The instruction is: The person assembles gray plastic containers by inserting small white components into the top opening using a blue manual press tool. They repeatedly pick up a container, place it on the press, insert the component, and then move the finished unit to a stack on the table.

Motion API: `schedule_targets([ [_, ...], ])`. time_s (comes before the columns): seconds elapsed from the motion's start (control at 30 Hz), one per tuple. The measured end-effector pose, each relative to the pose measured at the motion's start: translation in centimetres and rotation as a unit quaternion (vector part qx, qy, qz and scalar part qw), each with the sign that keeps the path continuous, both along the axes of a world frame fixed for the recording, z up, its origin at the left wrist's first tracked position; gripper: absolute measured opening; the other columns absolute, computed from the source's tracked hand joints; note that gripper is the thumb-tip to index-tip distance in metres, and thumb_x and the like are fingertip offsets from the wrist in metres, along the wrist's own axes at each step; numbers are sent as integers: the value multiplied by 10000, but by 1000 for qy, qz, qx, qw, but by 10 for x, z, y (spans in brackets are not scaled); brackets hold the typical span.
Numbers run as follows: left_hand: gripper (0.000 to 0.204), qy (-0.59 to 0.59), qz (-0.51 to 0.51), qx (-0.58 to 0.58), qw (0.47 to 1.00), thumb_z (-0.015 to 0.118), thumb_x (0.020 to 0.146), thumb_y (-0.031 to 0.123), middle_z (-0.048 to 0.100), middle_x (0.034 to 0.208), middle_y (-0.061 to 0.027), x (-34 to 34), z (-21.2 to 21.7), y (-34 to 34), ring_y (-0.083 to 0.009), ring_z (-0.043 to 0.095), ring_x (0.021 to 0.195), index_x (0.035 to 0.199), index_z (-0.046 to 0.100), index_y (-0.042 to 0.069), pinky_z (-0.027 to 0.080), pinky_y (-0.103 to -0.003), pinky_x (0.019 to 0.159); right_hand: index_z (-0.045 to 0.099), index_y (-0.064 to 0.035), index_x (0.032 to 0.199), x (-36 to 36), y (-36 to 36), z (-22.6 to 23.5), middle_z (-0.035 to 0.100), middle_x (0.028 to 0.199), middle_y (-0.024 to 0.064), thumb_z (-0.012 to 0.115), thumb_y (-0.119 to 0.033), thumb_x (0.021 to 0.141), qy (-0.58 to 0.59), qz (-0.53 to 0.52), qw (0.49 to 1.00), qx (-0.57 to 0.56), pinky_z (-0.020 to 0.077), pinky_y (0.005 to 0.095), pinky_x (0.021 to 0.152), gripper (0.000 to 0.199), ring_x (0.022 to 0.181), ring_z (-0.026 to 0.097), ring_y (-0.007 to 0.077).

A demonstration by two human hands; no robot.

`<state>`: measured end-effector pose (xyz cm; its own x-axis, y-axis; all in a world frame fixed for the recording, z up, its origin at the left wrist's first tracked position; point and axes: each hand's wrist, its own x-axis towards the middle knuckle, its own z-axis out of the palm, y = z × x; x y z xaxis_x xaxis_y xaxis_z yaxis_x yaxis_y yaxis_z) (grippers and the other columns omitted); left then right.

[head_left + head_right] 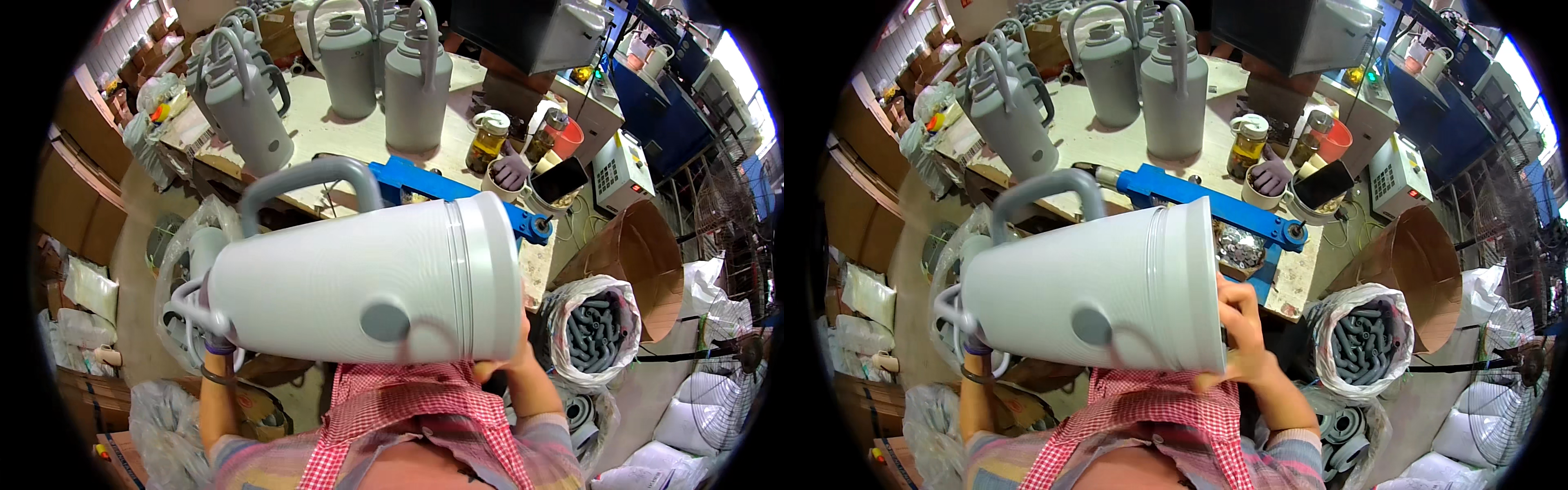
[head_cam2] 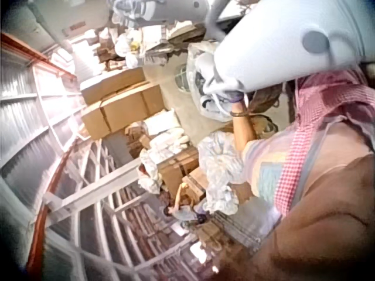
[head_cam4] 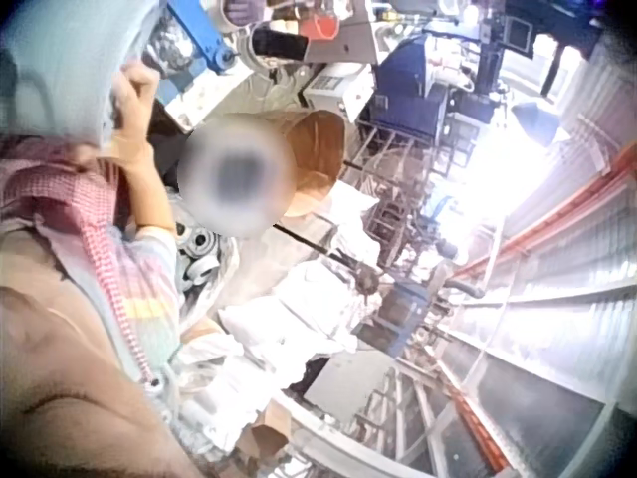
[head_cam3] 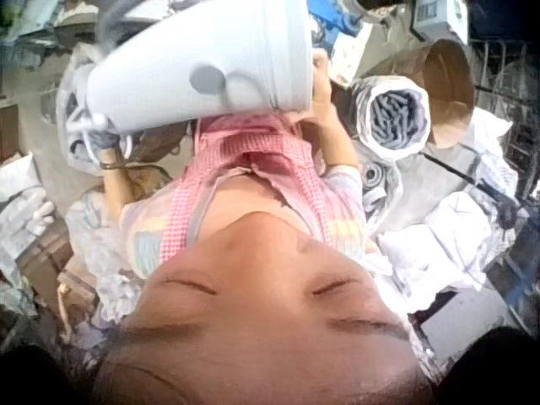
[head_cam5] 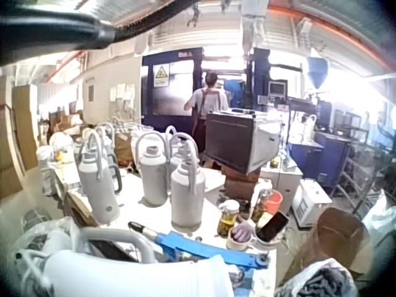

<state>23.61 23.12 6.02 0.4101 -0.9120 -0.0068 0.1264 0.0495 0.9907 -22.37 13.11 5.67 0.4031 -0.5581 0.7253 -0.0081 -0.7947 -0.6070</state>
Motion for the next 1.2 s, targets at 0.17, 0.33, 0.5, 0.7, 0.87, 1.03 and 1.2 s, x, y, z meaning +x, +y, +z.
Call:
schedule_targets([
  [0.17,436,-521,111,-116,838,435,992,317,607,1237,-142,-3,15,-1,-254,578,1121,1249,560,-13,434,-399,1013,287,-14,1511,15,-54,-14,268,1551,135,266,-707,931,-191,-35,931,308,31,397,1207,904,1458,197,243],
  [0.33,374,-414,106,-127,895,476,956,224,629,1186,-139,11,4,4,-246,591,1090,1204,594,-30,435,-371,997,142,-39,1563,43,-68,-7,134,1636,126,169,-649,1000,-214,69,913,340,-35,364,1216,831,1518,65,221],
  [0.5,349,-603,198,-94,767,563,921,152,653,1161,-136,89,85,12,-220,610,1070,1212,614,-33,481,-364,951,214,-39,1545,32,-77,6,211,1613,114,228,-589,1026,-297,-60,879,367,100,442,1220,756,1498,166,261],
  [0.7,363,-674,178,-149,702,686,868,249,689,1001,-130,131,149,-115,-247,673,910,1167,678,44,543,-347,833,411,5,1424,66,-83,-11,431,1476,142,418,-355,1052,-164,0,931,326,377,399,1097,518,1333,458,273],
  [0.87,443,-734,121,-172,645,750,785,355,679,1034,-145,116,137,-255,-295,675,908,1130,676,88,541,-375,819,423,-19,1419,104,-95,6,463,1403,102,573,-65,962,-107,78,935,328,449,346,1005,483,1237,519,210],
  [1.03,585,-246,246,-324,880,746,854,130,512,1372,-103,146,74,-282,-222,490,1257,1373,493,30,447,-358,1046,483,-28,1351,88,-121,41,413,1442,164,699,-63,876,115,2,978,174,471,369,994,523,1249,515,255],
  [1.2,1188,-270,263,-218,900,861,698,412,271,1554,-169,134,-96,-248,-311,313,1411,1546,124,26,244,-435,1191,487,-34,1348,59,-214,79,549,1309,115,658,-50,880,163,-135,970,121,451,348,1002,499,1185,546,201],
])
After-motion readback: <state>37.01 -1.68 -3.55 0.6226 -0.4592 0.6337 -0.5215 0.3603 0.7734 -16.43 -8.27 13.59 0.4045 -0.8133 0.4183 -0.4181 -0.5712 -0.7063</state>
